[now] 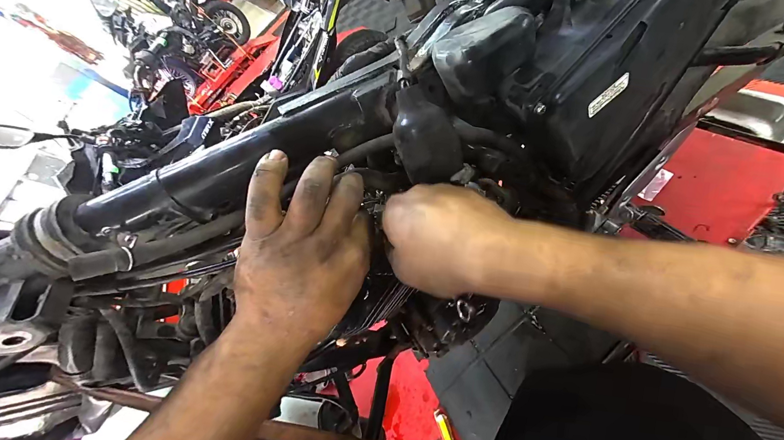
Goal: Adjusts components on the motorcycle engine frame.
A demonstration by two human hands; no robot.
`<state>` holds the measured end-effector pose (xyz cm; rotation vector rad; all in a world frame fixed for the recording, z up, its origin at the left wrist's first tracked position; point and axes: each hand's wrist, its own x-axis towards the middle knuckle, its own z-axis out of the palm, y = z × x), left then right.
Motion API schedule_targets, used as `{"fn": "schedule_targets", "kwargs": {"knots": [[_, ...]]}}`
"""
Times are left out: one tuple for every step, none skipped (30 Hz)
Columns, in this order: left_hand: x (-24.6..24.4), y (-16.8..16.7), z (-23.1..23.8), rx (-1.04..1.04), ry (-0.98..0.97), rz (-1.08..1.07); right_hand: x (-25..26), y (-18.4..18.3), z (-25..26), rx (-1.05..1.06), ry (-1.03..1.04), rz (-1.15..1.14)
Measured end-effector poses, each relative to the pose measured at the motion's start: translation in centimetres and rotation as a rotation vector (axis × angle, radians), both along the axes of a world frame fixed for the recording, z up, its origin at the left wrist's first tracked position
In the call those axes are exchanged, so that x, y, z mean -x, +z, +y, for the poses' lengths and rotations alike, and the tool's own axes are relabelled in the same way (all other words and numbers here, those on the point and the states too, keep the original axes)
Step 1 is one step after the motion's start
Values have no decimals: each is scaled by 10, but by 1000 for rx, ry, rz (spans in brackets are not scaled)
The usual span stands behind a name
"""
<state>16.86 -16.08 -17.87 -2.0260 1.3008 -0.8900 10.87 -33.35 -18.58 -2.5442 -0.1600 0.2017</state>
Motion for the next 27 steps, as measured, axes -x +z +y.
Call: {"fn": "schedule_targets", "kwargs": {"knots": [[0,1,-1,-6,4,13,4,-8,6,-23,-41,-18],[1,2,-1,-15,7,24,8,-19,14,-48,-87,-47],[1,2,-1,-23,5,30,12,-31,23,-87,-138,-78],[1,2,-1,-25,-1,32,14,-45,33,-144,-202,-121],[0,3,-1,-27,-2,36,15,-62,45,-203,-275,-188],[0,3,-1,-29,0,38,14,-79,58,-265,-345,-277],[0,3,-2,-31,2,37,10,-96,71,-316,-419,-398],[0,3,-2,-34,8,30,4,-110,82,-357,-490,-529],[0,3,-1,-39,14,21,-2,-119,91,-383,-532,-596],[-1,3,-1,-39,18,17,-6,-124,95,-403,-546,-618],[-1,2,-1,-34,18,15,-8,-126,95,-421,-537,-600],[0,1,0,-25,5,23,-5,-128,93,-443,-517,-572],[2,-1,1,-14,-25,42,1,-130,90,-460,-489,-540],[4,-1,2,6,-71,78,8,-131,85,-466,-462,-535],[4,2,3,24,-116,129,15,-132,80,-467,-436,-539],[3,10,3,39,-140,178,23,-134,74,-468,-405,-535],[2,24,0,54,-144,211,30,-138,68,-475,-356,-527],[0,44,-5,77,-150,218,38,-141,60,-498,-284,-501],[-4,71,-12,107,-159,212,45,-144,52,-534,-212,-453],[-10,102,-21,138,-134,200,50,-147,43,-575,-141,-412],[-21,135,-30,168,-72,175,54,-150,35,-611,-72,-361],[-36,170,-41,202,41,148,56,-152,27,-649,-8,-308],[-53,204,-51,232,204,130,57,-155,20,-683,51,-254],[-74,235,-60,261,378,118,59,-156,13,-694,108,-201],[-102,261,-61,279,513,108,61,-156,7,-686,165,-159],[-137,282,-57,276,621,98,64,-156,2,-646,221,-126],[-175,296,-51,245,693,95,69,-156,-5,-597,262,-102]]}}
